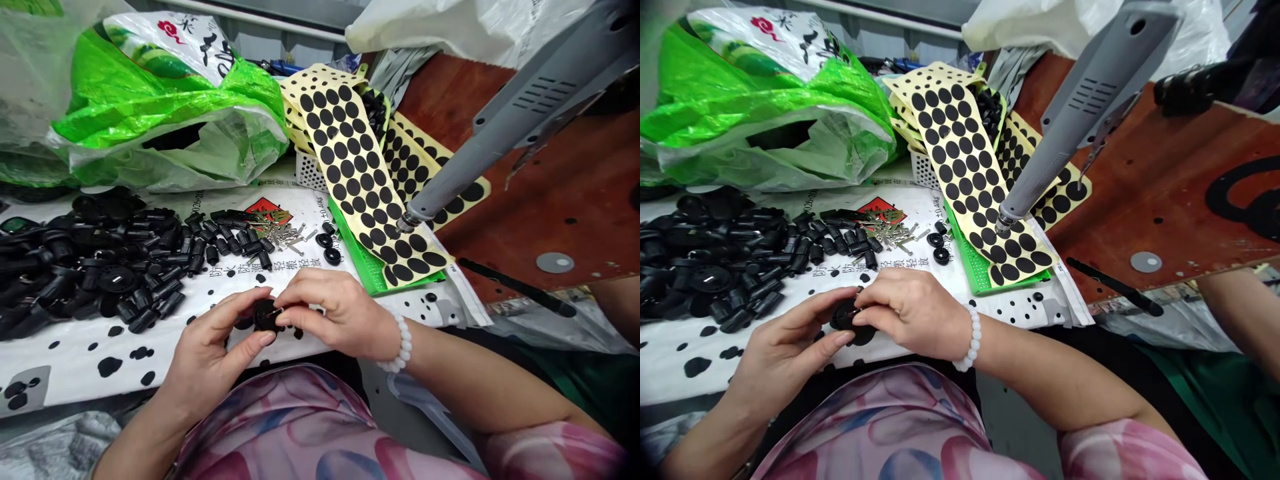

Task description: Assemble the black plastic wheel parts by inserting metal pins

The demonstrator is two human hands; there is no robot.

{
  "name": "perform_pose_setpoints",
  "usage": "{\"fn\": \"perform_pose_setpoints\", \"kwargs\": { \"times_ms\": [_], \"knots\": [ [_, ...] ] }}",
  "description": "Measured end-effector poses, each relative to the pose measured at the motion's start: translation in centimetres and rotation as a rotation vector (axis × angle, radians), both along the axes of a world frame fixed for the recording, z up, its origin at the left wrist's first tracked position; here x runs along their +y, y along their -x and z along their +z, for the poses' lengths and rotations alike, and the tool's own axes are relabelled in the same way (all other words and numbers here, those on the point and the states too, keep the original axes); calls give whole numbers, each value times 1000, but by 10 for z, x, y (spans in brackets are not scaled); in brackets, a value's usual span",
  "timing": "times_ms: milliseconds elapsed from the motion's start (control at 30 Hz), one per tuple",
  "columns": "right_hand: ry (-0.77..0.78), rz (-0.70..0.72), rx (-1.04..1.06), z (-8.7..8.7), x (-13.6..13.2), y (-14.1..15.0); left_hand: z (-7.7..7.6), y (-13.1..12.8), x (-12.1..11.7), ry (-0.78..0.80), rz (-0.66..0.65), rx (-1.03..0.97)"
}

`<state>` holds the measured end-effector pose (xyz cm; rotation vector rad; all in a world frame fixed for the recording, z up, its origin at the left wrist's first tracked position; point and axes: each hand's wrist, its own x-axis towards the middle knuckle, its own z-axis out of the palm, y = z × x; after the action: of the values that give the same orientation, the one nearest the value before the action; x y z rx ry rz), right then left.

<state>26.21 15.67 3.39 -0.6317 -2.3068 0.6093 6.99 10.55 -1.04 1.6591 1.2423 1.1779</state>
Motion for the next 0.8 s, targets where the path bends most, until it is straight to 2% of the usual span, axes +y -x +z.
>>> {"fn": "perform_pose_setpoints", "kwargs": {
  "times_ms": [67, 133, 267, 333, 433, 533, 667, 800],
  "knots": [
    [55, -12, 30, -1, 0, 0, 1, -2, 0, 67, 20, -113],
    [1, 5, 31, -2, -2, 0, 3, -3, 1, 116, -2, -180],
    [-150, 59, 30, -6, -4, 2, 5, 0, 2, 181, -178, -212],
    [-108, 72, 56, -8, -4, 3, 5, 4, 1, 192, -259, -197],
    [56, 55, 124, -11, -3, 3, 3, 8, -1, 193, -311, -136],
    [122, 39, 140, -13, -3, 4, 0, 8, -1, 157, -249, -59],
    [35, 19, 75, -13, -4, 6, -1, 5, 1, 110, -142, 10],
    [-52, 92, -29, -11, -4, 4, 0, 7, 1, 141, -65, -21]
  ]
}}
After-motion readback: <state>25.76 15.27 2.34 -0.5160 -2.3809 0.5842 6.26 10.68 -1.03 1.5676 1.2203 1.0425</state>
